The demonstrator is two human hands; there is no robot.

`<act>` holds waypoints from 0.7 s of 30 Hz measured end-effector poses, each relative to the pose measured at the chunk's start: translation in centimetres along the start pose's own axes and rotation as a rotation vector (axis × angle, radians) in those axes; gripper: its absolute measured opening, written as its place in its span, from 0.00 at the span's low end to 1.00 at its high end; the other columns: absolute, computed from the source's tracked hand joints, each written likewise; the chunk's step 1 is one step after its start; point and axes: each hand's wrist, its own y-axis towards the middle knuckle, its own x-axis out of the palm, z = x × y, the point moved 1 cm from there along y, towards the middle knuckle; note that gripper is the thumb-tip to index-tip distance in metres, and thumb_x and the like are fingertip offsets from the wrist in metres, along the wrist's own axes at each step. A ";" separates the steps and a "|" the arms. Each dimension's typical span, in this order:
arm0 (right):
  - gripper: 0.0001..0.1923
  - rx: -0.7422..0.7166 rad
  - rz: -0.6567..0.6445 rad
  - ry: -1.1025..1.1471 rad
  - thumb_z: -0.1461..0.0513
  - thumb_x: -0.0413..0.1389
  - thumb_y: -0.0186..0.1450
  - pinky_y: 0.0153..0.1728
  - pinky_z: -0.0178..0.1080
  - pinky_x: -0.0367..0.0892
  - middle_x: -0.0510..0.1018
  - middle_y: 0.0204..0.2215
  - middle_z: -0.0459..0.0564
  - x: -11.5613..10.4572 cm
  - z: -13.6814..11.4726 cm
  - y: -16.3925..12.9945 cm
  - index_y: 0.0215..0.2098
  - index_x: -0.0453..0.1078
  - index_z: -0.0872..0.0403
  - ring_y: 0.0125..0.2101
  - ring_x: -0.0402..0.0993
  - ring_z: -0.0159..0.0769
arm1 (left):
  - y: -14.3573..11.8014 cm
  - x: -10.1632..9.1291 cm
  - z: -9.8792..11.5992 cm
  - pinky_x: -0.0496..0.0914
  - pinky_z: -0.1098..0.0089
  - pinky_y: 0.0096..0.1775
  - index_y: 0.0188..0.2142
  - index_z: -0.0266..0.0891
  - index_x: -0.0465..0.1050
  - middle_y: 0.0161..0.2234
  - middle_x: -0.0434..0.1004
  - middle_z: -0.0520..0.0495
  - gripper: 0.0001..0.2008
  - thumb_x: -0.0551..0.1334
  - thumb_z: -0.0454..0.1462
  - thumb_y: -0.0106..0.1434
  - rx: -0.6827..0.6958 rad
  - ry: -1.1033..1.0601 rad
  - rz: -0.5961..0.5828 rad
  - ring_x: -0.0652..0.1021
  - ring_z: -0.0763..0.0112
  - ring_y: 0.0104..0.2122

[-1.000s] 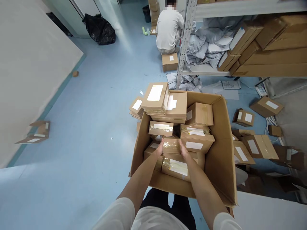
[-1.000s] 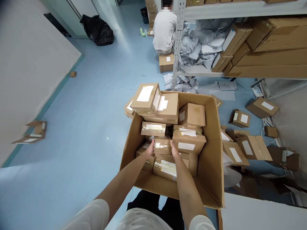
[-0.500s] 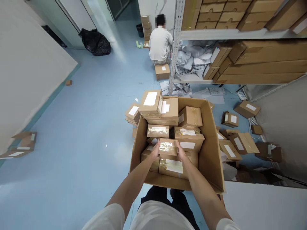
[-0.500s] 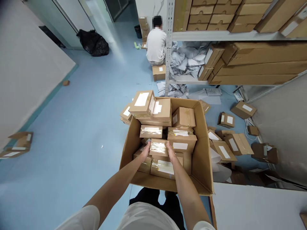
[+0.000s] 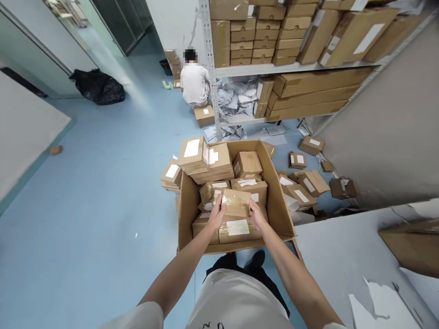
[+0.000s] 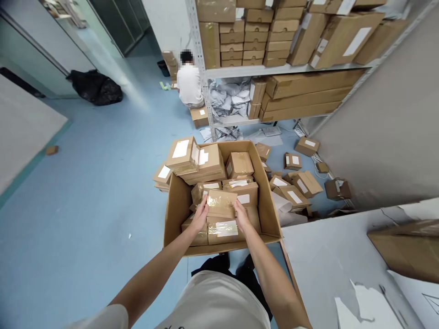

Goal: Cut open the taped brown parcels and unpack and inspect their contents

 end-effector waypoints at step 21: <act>0.37 -0.313 0.341 0.320 0.47 0.60 0.54 0.57 0.49 0.58 0.68 0.57 0.45 -16.7 -2.7 -19.9 0.60 0.61 0.45 0.60 0.58 0.46 | -4.6 17.8 9.6 0.45 0.60 0.64 0.65 0.39 0.50 0.66 0.48 0.45 0.42 0.49 0.61 0.59 0.347 0.019 -0.649 0.51 0.56 0.64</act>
